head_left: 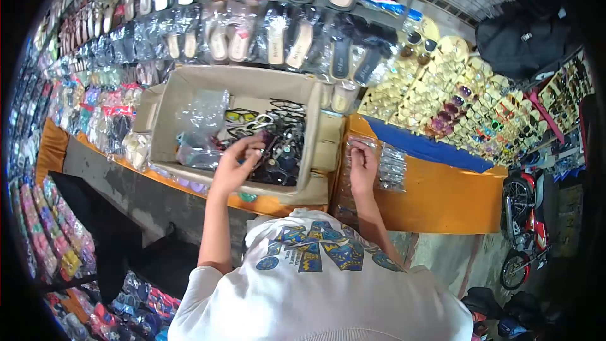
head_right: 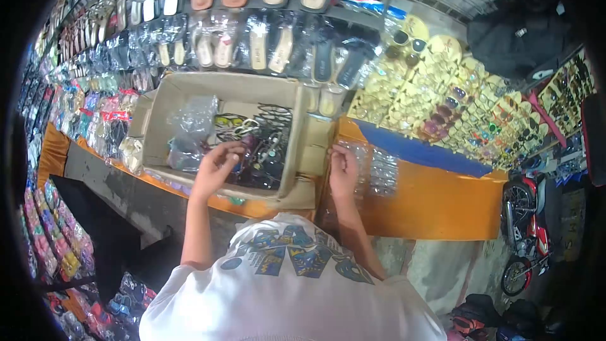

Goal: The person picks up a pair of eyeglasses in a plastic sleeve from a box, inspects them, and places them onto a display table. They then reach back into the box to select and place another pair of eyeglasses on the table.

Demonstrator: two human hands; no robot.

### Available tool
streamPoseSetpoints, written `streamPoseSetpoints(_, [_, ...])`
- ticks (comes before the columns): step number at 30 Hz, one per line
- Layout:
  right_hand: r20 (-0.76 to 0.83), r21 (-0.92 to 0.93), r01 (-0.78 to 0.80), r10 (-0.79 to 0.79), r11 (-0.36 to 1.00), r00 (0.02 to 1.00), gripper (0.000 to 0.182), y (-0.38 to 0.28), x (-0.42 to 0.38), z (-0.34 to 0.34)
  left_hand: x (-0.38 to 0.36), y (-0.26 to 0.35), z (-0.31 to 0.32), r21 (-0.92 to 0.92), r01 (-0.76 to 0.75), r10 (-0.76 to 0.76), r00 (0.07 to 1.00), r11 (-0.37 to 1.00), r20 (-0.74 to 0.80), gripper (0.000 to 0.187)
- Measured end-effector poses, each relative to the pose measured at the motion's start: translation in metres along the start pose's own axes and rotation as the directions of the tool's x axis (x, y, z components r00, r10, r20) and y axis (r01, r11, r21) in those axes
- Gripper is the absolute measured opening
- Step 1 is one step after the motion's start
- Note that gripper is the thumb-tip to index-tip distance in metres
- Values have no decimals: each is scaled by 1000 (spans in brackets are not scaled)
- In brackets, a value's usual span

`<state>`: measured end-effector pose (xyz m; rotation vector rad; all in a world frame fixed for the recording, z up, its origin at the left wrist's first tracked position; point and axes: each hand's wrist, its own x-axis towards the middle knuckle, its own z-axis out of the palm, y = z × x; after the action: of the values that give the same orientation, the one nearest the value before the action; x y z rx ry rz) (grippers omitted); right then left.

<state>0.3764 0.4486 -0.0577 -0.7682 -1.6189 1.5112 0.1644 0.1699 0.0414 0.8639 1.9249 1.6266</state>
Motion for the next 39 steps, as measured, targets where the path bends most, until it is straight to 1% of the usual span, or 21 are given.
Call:
streamPoseSetpoints(2, [66,70,38,-43,997,997,16,-15,-7,46,11,-4,-41,227,-12,40,992,974,-117,27])
streamPoseSetpoints(4, [148,113,37,-54,993,987,16,-44,-21,86,28,-28,-80,341,-30,93,981,939,-169,26])
streamPoseSetpoints(6, [227,53,91,-101,994,969,15,-49,-33,112,50,-41,-112,419,-22,105,979,908,-176,27])
streamPoseSetpoints(7, [223,54,92,-102,994,969,15,-58,-39,122,62,-44,-126,559,-89,201,969,824,-143,27])
streamPoseSetpoints(8, [262,-100,183,-151,978,953,15,-69,-45,129,75,-48,-140,683,-151,291,952,715,-95,27])
streamPoseSetpoints(9, [307,-245,275,-194,930,932,16,-79,-50,137,91,-65,-152,696,-183,325,942,695,-77,28])
streamPoseSetpoints(10, [301,-244,276,-198,930,933,16,-87,-55,145,105,-71,-161,697,-190,330,941,692,-71,28])
streamPoseSetpoints(12, [219,-279,253,-196,926,956,16,-96,-65,159,134,-83,-178,791,-155,272,962,593,-15,27])
streamPoseSetpoints(13, [222,-339,316,-251,886,942,17,-88,-64,161,153,-94,-187,817,-150,234,972,557,19,29])
streamPoseSetpoints(16, [187,-423,328,-273,845,944,18,-77,-64,163,194,-120,-199,881,-221,169,972,419,164,31])
streamPoseSetpoints(18, [150,-420,286,-245,861,958,18,-75,-63,166,206,-124,-195,892,-226,111,974,391,198,33])
streamPoseSetpoints(20, [147,-449,273,-231,851,962,17,-79,-64,169,213,-121,-188,931,-326,17,945,167,327,33])
streamPoseSetpoints(21, [137,-452,270,-233,850,963,17,-79,-65,169,219,-123,-183,947,-281,-44,956,154,291,28])
streamPoseSetpoints(24, [171,-495,310,-259,812,951,17,-75,-64,168,228,-132,-181,938,-335,-23,941,92,338,22])
streamPoseSetpoints(26, [186,-525,314,-253,791,949,18,-74,-63,169,231,-140,-181,929,-354,39,935,104,352,17])
streamPoseSetpoints(32, [179,-568,322,-268,758,947,19,-80,-62,172,231,-132,-188,937,-317,-52,943,145,328,13])
streamPoseSetpoints(34, [165,-578,308,-261,755,951,19,-75,-63,172,217,-100,-198,870,-391,140,920,300,366,13])
streamPoseSetpoints(35, [174,-585,313,-262,748,949,18,-75,-62,171,213,-88,-202,869,-395,141,919,297,369,13])
streamPoseSetpoints(37, [175,-590,315,-263,744,949,18,-76,-60,172,204,-60,-212,671,-511,404,854,538,328,6])
streamPoseSetpoints(38, [172,-589,318,-270,743,948,18,-75,-61,172,196,-46,-214,671,-516,409,851,533,329,6])
streamPoseSetpoints(39, [164,-583,300,-252,755,954,18,-73,-61,172,184,-31,-213,582,-471,472,866,663,163,6])
